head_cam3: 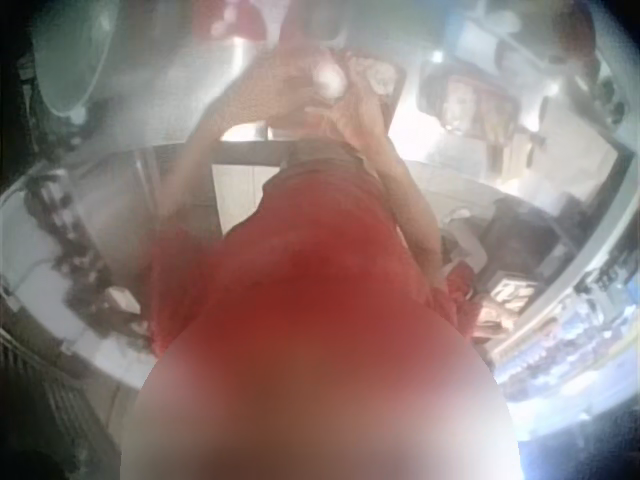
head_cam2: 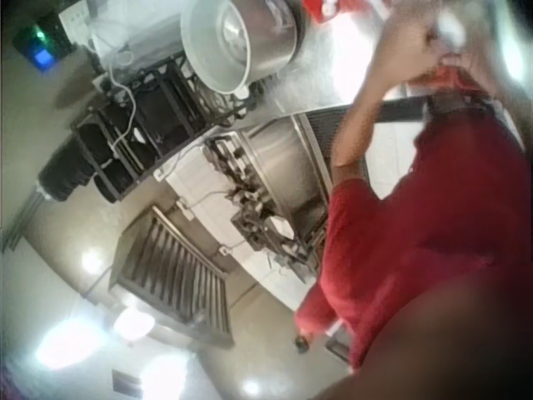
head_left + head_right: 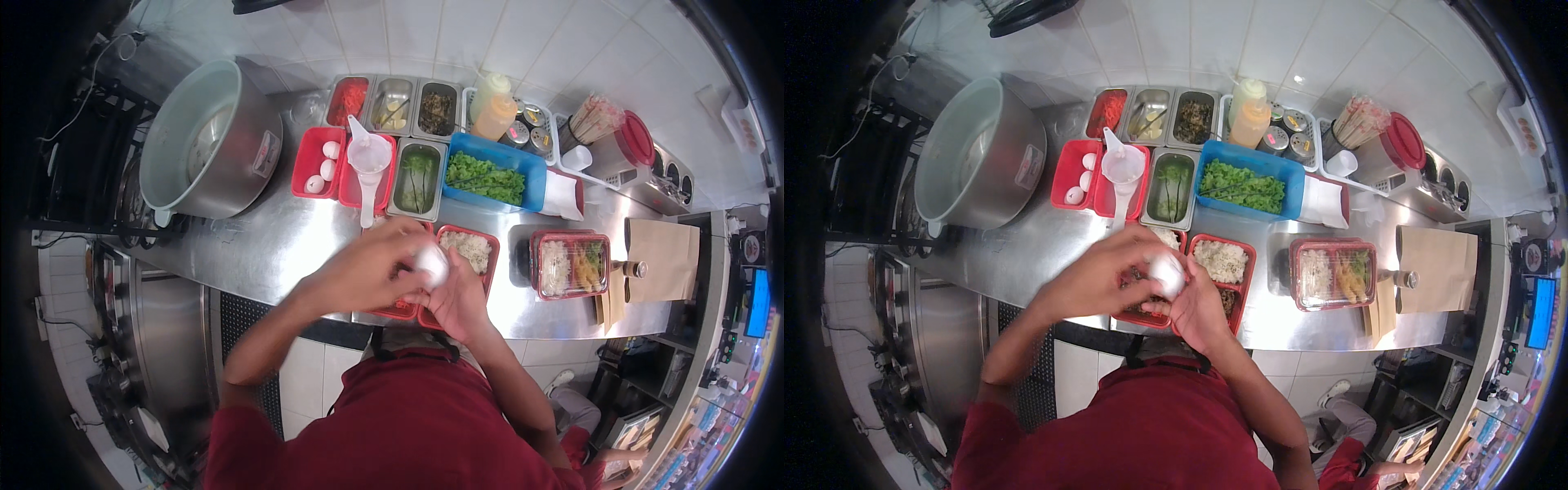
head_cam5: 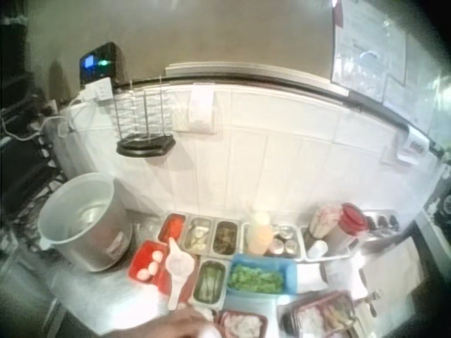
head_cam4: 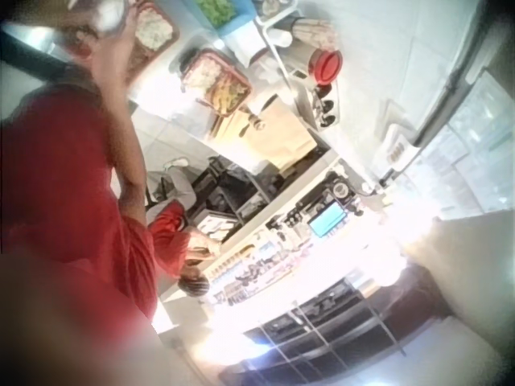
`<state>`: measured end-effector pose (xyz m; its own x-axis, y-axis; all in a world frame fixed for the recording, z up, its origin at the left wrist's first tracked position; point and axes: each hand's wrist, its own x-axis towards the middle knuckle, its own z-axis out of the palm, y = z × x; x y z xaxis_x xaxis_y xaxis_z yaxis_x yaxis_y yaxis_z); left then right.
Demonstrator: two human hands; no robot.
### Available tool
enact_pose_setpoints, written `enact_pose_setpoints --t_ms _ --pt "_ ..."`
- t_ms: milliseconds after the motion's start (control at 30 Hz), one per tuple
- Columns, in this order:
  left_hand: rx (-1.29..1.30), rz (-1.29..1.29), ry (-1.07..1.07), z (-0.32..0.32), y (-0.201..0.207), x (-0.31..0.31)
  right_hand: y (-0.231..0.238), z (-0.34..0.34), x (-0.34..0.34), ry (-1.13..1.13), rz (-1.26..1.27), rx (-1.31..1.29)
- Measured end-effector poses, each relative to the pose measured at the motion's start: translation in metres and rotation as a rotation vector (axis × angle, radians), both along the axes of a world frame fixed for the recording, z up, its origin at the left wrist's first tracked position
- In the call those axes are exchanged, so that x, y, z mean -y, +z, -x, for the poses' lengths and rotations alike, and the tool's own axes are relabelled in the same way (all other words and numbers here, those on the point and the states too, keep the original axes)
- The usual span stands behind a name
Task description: The person assembles bento boxes by placing a boiled egg into each container, sprinkling seasoning from a shaker, and adding chopped green onions. They then retrieve a plastic lid from a shelf and place it on one of the boxes.
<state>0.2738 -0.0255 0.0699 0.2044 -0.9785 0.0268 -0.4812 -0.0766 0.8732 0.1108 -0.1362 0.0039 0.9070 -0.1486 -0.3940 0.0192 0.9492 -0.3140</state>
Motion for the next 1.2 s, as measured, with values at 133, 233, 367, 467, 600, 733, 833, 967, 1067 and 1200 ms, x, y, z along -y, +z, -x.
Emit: enact_pose_setpoints --t_ms 133,233,367,467,600,733,833,967,1067,1200 --pt "-0.004 0.073 0.096 -0.013 -0.028 0.018 -0.019 0.035 0.013 -0.007 0.067 -0.279" --pt "-0.068 -0.081 0.289 -0.071 -0.065 0.042 -0.03 0.085 0.021 -0.092 0.032 -0.385" --pt "0.284 -0.02 0.617 -0.156 -0.115 0.102 -0.032 0.162 0.025 -0.281 0.097 -0.587" --pt "0.75 -0.255 0.596 -0.211 -0.128 0.144 -0.031 0.216 0.018 -0.508 0.116 -0.621" --pt "0.737 -0.593 0.453 -0.226 -0.129 0.174 -0.031 0.273 -0.003 -0.754 0.103 -0.63" --pt "0.967 -0.693 0.319 -0.209 -0.137 0.18 -0.036 0.3 -0.025 -0.881 0.027 -0.666" --pt "0.98 -0.73 0.23 -0.217 -0.14 0.185 -0.041 0.299 -0.03 -0.846 0.013 -0.684" --pt "1.019 -0.568 0.336 -0.234 -0.136 0.178 -0.043 0.285 -0.019 -0.762 0.054 -0.671" --pt "0.887 -0.34 0.516 -0.229 -0.129 0.161 -0.04 0.273 -0.003 -0.708 0.081 -0.651" --pt "0.793 -0.578 0.258 -0.207 -0.118 0.13 -0.037 0.26 0.017 -0.618 0.134 -0.637"
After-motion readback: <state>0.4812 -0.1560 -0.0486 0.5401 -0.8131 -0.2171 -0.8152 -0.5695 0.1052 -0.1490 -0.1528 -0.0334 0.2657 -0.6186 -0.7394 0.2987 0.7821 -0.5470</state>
